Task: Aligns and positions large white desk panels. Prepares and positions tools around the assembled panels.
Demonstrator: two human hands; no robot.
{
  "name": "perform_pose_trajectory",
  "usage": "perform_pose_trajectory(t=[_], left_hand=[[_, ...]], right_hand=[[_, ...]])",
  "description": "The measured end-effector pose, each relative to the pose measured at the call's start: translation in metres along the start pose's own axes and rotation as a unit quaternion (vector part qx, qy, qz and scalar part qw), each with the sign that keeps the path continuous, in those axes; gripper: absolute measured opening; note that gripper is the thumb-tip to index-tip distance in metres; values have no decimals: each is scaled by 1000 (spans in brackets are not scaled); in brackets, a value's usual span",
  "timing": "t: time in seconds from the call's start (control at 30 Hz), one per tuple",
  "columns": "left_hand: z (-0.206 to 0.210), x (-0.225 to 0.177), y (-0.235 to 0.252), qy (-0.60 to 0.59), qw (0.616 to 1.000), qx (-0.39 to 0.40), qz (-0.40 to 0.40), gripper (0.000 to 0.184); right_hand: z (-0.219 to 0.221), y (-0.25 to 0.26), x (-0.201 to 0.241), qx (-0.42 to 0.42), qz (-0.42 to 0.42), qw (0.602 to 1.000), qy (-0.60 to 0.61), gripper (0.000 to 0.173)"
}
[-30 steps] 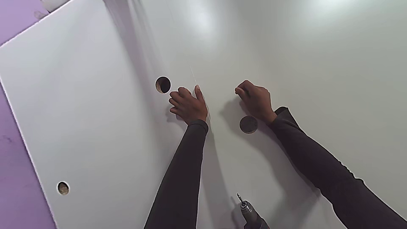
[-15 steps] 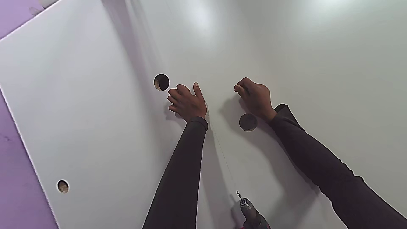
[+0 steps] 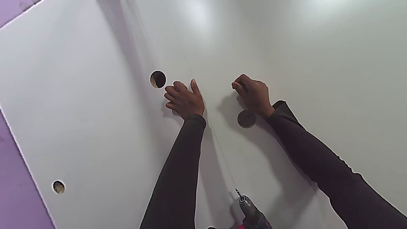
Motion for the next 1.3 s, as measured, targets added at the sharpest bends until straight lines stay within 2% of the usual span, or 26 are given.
perform_pose_trajectory(t=[0.1, 0.17, 0.27, 0.33, 0.4, 0.5, 0.7, 0.87, 1.17, 1.3], left_hand=[[-1, 0, 0, -4, 1000, 0, -4, 68], [0, 1, -1, -16, 1000, -1, 17, 61], [3, 1, 0, -27, 991, 2, 129, 50], [2, -1, 5, -19, 977, 49, 208, 51], [2, -4, 12, -15, 966, 84, 246, 58], [4, -5, 11, -12, 967, 97, 234, 67], [3, -6, 13, -18, 977, 87, 194, 67], [4, -1, 12, 2, 988, 69, 135, 75], [2, -5, 8, -6, 983, 73, 167, 63], [4, 2, 5, 2, 981, 79, 175, 67]], right_hand=[[0, 0, 0, 4, 6, 1000, -1, 32], [0, 1, 1, 4, 12, 1000, -9, 31], [-1, 3, 1, 7, 23, 1000, -11, 31], [-1, 3, 2, 2, 22, 1000, -11, 30], [-1, 4, 1, -4, 17, 1000, -5, 30], [-2, 1, 1, 4, 11, 1000, 2, 31], [-3, 4, 2, 5, 9, 1000, 14, 32], [-4, 5, 2, 17, 13, 1000, 20, 33], [-5, 5, 3, 26, 1, 999, 23, 34], [-7, 6, 4, 57, 9, 998, 32, 34]])
Point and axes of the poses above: each hand's wrist, its own y-axis towards the middle knuckle, its own z-axis out of the palm, x = y × z, the point moved 3 cm from there along y, towards the middle knuckle, and after that the axes turned 5 degrees about -y, right-handed, at the moved point
